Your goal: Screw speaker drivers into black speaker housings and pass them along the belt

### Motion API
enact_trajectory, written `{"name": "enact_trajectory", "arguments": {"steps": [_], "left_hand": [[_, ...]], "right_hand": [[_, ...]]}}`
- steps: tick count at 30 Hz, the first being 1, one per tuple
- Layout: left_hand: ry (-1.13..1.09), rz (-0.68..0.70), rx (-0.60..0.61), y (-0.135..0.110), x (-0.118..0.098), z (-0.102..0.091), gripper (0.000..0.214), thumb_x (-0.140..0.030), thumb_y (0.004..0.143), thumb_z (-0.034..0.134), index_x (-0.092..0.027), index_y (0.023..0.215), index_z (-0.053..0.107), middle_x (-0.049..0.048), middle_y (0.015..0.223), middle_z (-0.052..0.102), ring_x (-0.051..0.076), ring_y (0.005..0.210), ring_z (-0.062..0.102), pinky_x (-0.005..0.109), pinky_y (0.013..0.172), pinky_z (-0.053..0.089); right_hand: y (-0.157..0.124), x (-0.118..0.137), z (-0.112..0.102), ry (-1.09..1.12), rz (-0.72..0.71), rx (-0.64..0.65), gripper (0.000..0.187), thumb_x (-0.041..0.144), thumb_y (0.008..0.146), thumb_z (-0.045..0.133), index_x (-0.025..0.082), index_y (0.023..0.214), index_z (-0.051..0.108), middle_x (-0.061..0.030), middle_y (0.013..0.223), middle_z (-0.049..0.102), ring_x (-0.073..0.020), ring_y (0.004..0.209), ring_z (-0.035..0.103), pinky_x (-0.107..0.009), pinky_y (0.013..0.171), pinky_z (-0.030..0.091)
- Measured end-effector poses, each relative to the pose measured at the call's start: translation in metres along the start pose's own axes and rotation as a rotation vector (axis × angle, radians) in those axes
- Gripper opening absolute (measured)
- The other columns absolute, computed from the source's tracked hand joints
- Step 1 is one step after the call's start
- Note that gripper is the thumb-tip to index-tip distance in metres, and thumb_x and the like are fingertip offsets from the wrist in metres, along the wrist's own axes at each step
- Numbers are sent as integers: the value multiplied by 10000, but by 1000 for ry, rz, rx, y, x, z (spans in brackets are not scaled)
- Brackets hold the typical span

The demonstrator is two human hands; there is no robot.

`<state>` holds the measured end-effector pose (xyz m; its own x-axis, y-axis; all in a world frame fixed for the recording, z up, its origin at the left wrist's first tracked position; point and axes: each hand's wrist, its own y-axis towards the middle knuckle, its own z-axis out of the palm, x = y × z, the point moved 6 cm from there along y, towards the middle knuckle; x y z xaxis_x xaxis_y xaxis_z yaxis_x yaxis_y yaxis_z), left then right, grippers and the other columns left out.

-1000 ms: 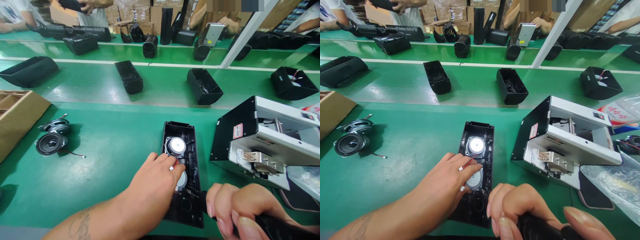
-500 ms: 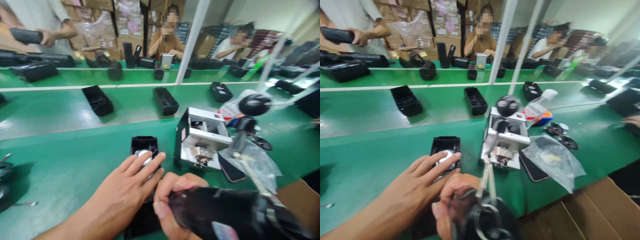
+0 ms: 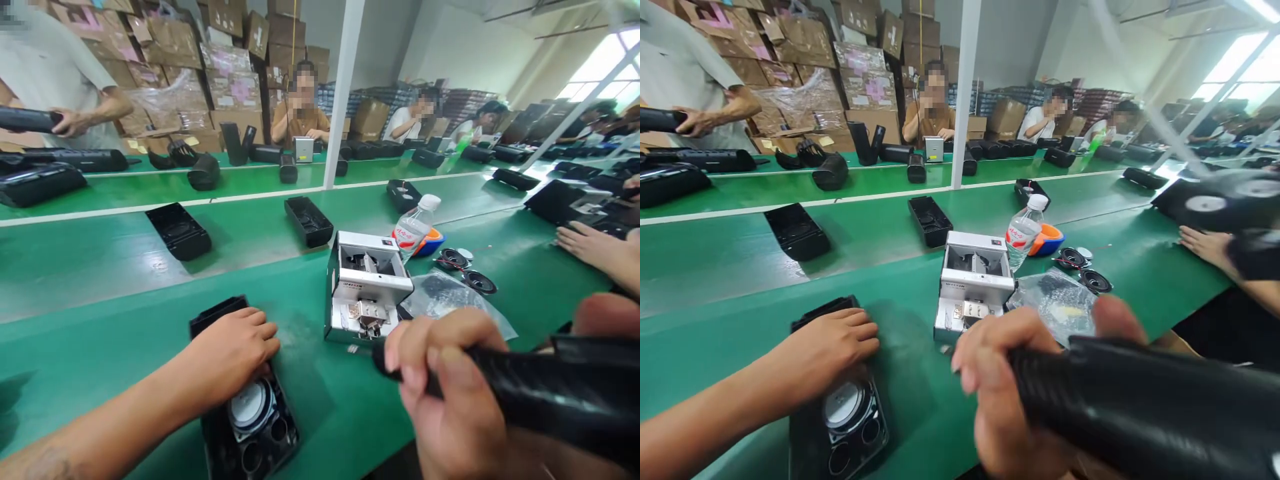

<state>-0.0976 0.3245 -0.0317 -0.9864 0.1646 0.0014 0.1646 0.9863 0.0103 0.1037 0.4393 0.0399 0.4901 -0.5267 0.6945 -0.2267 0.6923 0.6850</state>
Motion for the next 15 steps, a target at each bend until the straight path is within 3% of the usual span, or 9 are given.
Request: {"name": "enact_trajectory", "arguments": {"steps": [3, 6, 9, 11, 15], "left_hand": [[54, -232, 37, -27, 16, -3, 265, -162, 1025, 616, -227, 779, 690, 63, 764, 736, 302, 693, 747, 389, 630, 515], [32, -576, 136, -61, 37, 1, 361, -260, 1111, 446, -245, 895, 735, 90, 752, 783, 341, 648, 789, 375, 558, 467], [-174, -871, 210, -93, 46, 14, 445, -363, 1131, 344, -248, 1290, 744, 134, 949, 872, 391, 862, 859, 440, 673, 581], [-341, -930, 181, -102, 40, 24, 559, -392, 1134, 297, -188, 1542, 621, 166, 1093, 881, 398, 1004, 863, 483, 788, 642], [-421, -971, 45, -105, 20, 36, 721, -455, 1132, 276, -107, 1761, 336, 198, 1347, 822, 414, 1188, 825, 523, 929, 679]], "right_hand": [[28, -5, -18, -74, -20, -53, 293, 290, 1009, 759, 226, 788, 577, 44, 657, 506, -133, 528, 530, -320, 552, 519], [36, -11, -23, -146, -44, -102, 303, 311, 990, 802, 234, 794, 584, 40, 685, 525, -141, 535, 534, -353, 586, 532], [33, -16, -20, -160, -39, -99, 279, 345, 991, 803, 245, 846, 586, 45, 674, 524, -156, 521, 530, -363, 558, 515], [31, -20, -19, -156, -43, -87, 215, 323, 987, 811, 246, 1005, 611, 58, 674, 544, -170, 518, 546, -366, 548, 516], [29, -29, -15, -124, -65, -38, 520, 179, 984, 799, 280, 1393, 494, 84, 744, 626, -172, 535, 567, -358, 569, 539]]}}
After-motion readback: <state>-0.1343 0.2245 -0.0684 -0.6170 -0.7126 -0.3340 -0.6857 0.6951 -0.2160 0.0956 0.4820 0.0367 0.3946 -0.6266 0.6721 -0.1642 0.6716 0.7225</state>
